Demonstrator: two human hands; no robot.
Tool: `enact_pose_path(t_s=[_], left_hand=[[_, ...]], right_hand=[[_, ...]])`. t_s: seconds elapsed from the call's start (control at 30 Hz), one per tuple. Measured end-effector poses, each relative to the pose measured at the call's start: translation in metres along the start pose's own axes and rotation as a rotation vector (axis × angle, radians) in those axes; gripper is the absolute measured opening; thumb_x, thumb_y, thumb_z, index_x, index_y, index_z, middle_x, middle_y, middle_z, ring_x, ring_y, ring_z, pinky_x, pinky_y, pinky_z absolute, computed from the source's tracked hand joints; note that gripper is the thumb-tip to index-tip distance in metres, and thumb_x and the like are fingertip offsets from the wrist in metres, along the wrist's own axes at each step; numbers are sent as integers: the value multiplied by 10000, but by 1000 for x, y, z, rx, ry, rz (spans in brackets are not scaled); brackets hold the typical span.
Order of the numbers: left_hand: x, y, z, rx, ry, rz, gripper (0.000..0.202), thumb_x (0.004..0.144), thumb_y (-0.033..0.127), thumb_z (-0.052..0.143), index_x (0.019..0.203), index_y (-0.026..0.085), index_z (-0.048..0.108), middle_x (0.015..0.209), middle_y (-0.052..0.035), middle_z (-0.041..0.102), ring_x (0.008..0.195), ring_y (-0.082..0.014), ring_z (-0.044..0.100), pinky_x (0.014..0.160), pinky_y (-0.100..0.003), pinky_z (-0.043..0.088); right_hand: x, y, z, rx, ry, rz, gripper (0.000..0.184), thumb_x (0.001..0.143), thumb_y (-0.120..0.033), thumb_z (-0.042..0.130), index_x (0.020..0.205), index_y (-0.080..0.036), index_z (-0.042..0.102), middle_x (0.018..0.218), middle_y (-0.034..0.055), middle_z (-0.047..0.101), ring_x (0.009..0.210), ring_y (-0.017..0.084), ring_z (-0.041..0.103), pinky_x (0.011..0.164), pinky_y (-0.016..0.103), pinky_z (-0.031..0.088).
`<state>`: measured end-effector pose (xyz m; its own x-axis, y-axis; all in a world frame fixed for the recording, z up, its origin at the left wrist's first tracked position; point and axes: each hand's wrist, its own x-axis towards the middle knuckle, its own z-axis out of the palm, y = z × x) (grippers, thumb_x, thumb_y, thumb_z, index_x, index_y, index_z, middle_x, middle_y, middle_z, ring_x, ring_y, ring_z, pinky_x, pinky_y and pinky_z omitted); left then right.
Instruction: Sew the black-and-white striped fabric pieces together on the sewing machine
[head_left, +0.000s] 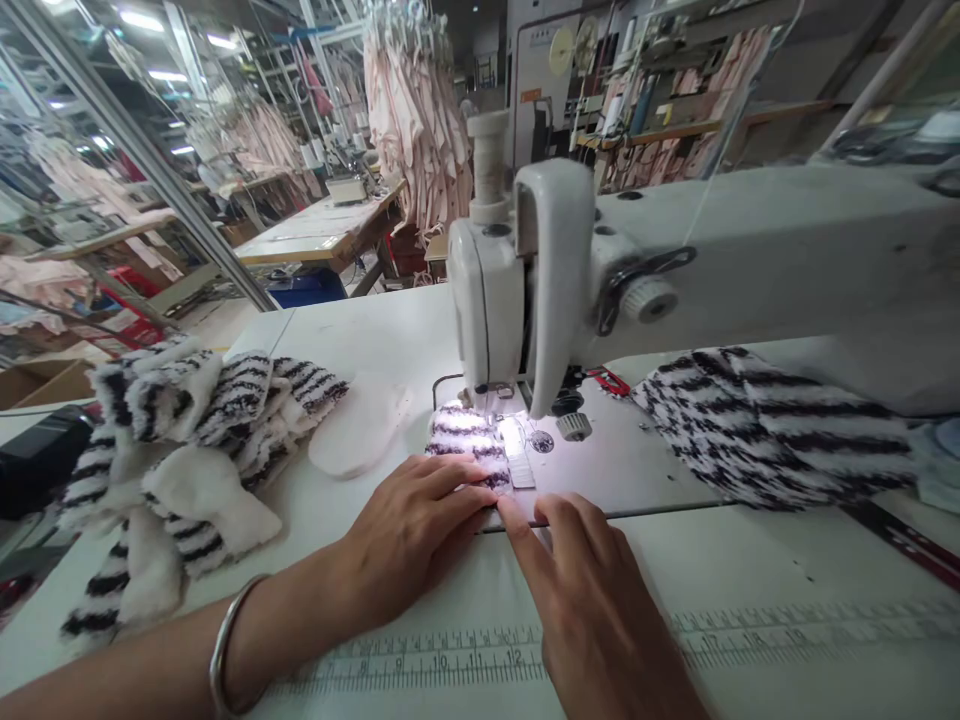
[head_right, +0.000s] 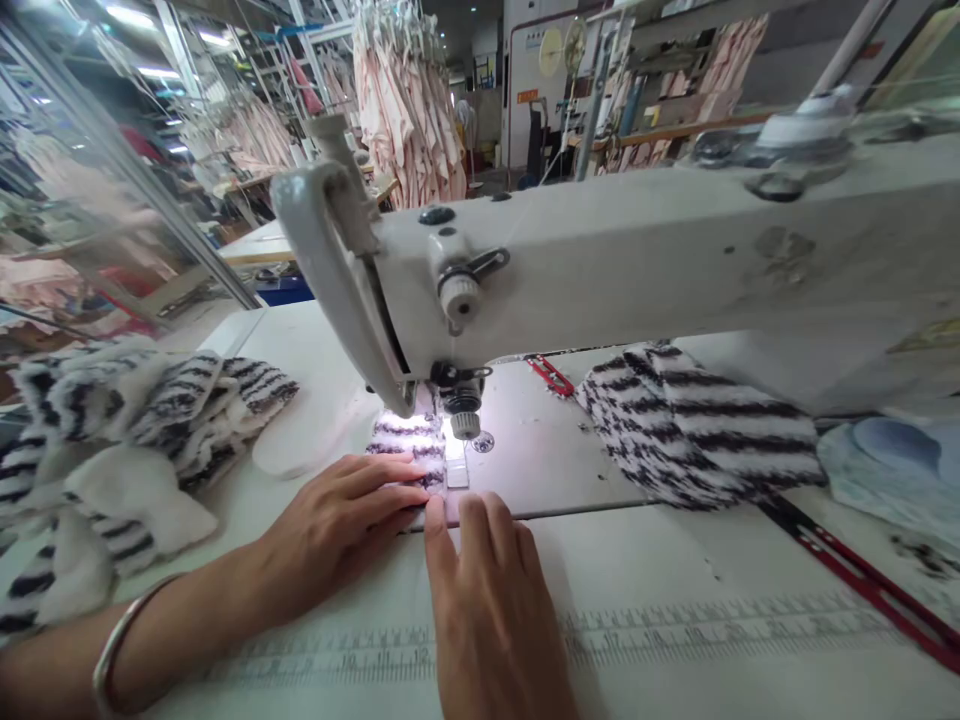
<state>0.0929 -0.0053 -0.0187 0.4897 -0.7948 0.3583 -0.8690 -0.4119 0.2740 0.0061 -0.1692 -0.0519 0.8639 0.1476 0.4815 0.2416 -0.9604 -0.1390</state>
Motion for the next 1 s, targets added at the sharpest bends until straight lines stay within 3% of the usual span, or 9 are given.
enact_pose_path(t_s=[0.2, 0.33, 0.5, 0.63, 0.77, 0.9, 1.0], left_hand=[[7, -5, 3, 47, 10, -25, 207, 929, 173, 477, 1095, 201, 596, 1137, -51, 642, 1041, -189, 599, 845, -369, 511], [12, -16, 5, 83, 46, -16, 209, 921, 166, 466, 1083, 185, 597, 1098, -64, 650, 971, -186, 609, 788, -349, 512], [17, -31, 12, 171, 95, -29, 200, 913, 206, 496, 1076, 199, 613, 879, -32, 667, 737, -156, 601, 699, -324, 491], [23, -42, 15, 205, 164, -18, 149, 906, 261, 525, 961, 177, 636, 783, -32, 636, 716, -160, 592, 644, -297, 476], [33, -47, -1, 149, 122, -4, 186, 918, 245, 501, 858, 145, 646, 757, -45, 635, 708, -155, 592, 624, -270, 482], [40, -41, -31, 129, 93, -106, 214, 930, 154, 452, 955, 143, 664, 989, -77, 677, 829, -151, 631, 694, -251, 495], [41, -34, -42, 149, 49, -153, 204, 919, 142, 465, 933, 133, 668, 887, -58, 683, 731, -134, 629, 620, -225, 476]], right_hand=[[14, 11, 3, 20, 43, 9, 555, 667, 68, 351, 1091, -165, 624, 910, 84, 533, 872, 230, 520, 663, 368, 468], [27, 18, 4, 22, -12, -30, 536, 695, 57, 345, 1084, -172, 633, 851, 72, 527, 828, 222, 525, 630, 352, 452], [39, 27, 0, -25, -65, -44, 591, 708, 59, 318, 1143, -201, 621, 859, 70, 532, 683, 180, 468, 606, 352, 420], [42, 29, -2, -55, -101, -45, 567, 708, 54, 340, 1104, -230, 630, 868, 64, 536, 662, 182, 447, 626, 374, 419], [30, 27, -2, -14, -93, 15, 537, 696, 52, 351, 1064, -228, 625, 895, 76, 524, 831, 234, 499, 663, 388, 442], [9, 22, 1, 15, -32, -6, 626, 721, 59, 329, 1239, -231, 527, 1064, 108, 510, 1010, 253, 489, 765, 410, 474], [-4, 19, 5, 26, 10, 18, 648, 726, 64, 299, 1268, -229, 500, 1154, 120, 492, 1099, 268, 462, 805, 427, 472]])
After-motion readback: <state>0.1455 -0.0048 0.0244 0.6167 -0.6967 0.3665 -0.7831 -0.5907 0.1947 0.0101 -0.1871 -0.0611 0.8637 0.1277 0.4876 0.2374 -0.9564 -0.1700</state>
